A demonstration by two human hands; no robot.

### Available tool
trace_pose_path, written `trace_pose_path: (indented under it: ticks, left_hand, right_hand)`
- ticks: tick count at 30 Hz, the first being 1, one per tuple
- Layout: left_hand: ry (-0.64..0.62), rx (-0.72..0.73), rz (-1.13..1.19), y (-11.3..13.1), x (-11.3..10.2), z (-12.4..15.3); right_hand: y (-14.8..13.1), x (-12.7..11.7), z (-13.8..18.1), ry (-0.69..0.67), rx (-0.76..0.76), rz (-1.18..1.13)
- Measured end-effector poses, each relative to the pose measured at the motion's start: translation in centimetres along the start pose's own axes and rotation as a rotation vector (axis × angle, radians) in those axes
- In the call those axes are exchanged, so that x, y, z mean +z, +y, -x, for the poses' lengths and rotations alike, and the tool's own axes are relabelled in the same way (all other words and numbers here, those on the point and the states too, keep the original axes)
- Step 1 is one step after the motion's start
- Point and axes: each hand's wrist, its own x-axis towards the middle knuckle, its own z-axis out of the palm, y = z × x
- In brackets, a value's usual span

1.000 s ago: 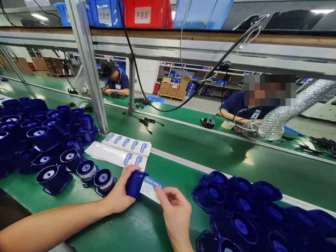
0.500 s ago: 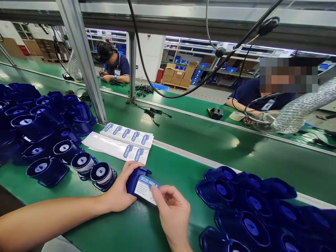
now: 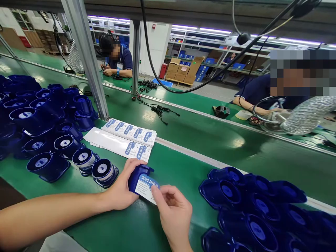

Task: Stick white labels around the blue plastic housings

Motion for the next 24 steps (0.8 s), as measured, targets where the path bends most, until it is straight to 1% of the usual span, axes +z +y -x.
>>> trace_pose_path:
  ticks: [24]
  left_hand:
    - [0.003, 0.008, 0.002, 0.00, -0.02, 0.09]
  right_hand:
    - [0.09, 0.00, 0.07, 0.016, 0.014, 0.002]
